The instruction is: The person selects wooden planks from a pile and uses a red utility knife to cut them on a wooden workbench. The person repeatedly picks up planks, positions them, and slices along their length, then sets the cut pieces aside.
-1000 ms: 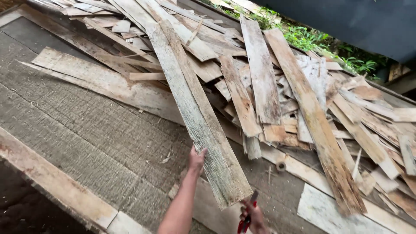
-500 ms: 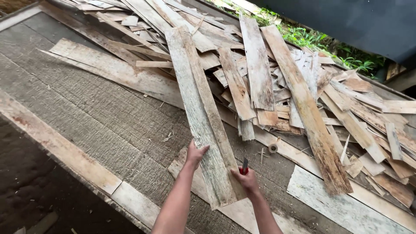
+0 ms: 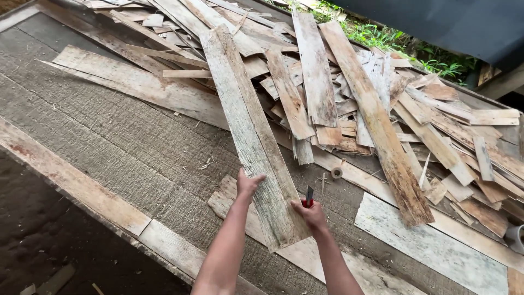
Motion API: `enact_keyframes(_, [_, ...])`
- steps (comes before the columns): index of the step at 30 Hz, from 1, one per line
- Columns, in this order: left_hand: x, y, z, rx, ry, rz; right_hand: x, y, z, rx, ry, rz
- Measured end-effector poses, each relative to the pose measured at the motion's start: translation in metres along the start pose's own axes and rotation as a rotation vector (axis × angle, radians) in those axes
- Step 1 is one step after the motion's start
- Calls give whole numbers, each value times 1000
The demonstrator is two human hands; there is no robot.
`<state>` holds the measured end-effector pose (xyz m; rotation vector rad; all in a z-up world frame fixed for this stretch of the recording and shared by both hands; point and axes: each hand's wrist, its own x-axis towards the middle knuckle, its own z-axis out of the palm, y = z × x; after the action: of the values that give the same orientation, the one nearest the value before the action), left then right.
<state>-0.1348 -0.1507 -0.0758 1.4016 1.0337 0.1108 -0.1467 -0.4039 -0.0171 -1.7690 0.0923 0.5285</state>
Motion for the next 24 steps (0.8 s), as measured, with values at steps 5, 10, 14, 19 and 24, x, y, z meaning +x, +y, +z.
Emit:
enact_keyframes(5, [-72, 39, -15, 46, -73, -66, 8, 9, 5, 25, -55, 48])
enact_keyframes(10, [-64, 25, -16, 188, -73, -83, 19, 23, 16, 22, -61, 24])
enact_keyframes(14, [-75, 45, -28, 268, -52, -116, 28, 46, 18, 95, -53, 8])
enact_keyframes(19, [-70, 53, -26, 297, -43, -117, 53, 88, 17, 135, -33, -32])
enact_keyframes(24, [-121, 105, -41, 304, -119, -87, 36, 56, 19, 132, -23, -3])
